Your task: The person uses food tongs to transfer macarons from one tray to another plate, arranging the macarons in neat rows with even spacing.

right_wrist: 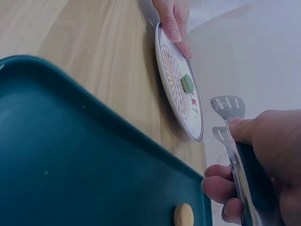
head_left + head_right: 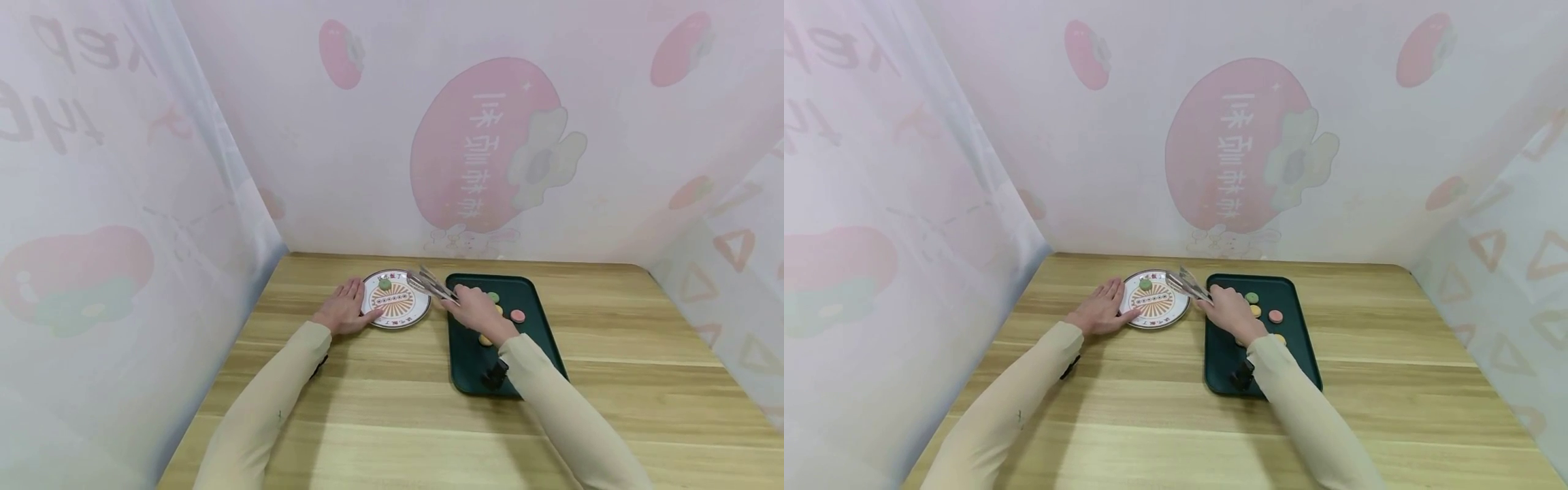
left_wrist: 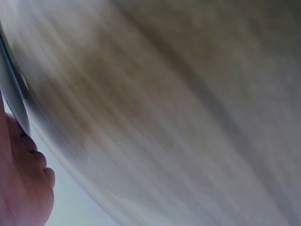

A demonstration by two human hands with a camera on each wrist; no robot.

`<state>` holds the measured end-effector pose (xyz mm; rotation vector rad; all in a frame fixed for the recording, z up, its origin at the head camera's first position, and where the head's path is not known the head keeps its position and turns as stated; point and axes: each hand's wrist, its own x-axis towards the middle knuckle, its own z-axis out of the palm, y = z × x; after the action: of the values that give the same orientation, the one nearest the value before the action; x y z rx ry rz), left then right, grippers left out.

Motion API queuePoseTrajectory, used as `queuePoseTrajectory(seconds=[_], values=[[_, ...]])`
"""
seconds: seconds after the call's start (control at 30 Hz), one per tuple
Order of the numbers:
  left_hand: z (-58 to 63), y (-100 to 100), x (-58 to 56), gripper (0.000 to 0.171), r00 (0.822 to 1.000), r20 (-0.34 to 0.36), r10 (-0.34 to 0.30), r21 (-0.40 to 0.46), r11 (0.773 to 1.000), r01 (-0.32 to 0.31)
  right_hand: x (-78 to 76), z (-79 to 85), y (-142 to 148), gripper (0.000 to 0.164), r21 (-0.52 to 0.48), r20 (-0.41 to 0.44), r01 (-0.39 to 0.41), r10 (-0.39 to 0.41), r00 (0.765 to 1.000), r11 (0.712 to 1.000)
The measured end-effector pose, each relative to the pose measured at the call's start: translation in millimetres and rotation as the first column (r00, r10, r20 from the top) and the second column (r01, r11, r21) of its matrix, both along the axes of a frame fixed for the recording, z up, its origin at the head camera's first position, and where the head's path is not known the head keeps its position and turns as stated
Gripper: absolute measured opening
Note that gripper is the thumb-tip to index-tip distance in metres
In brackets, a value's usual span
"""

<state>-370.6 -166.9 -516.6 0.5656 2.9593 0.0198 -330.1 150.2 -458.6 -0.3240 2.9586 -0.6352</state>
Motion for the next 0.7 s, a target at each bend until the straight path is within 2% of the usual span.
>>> queuePoseTrajectory(seconds=[0.3, 0.47, 0.53, 0.7], values=[[-3.0, 0, -0.5, 0.104, 1.000, -0.013, -0.003, -0.010, 1.000, 0.003, 8.8, -3.4, 21, 0.037, -0.010, -0.038, 0.004, -0.004, 0.999, 1.000], [-2.2, 1, 0.0, 0.104, 1.000, -0.009, -0.007, -0.013, 1.000, 0.007, 12.4, -4.6, 37, 0.037, 0.002, 0.007, 0.064, -0.064, 0.998, 0.998], [-1.3, 1, -0.1, 0.105, 1.000, -0.007, -0.005, -0.014, 1.000, 0.005, 14.3, -5.9, 44, 0.036, -0.009, 0.008, 0.060, -0.059, 0.998, 0.998], [-0.9, 0, -0.9, 0.105, 1.000, -0.011, -0.006, -0.016, 1.000, 0.005, 21.3, -8.9, 58, 0.032, -0.041, -0.053, -0.002, 0.000, 0.999, 0.999]])
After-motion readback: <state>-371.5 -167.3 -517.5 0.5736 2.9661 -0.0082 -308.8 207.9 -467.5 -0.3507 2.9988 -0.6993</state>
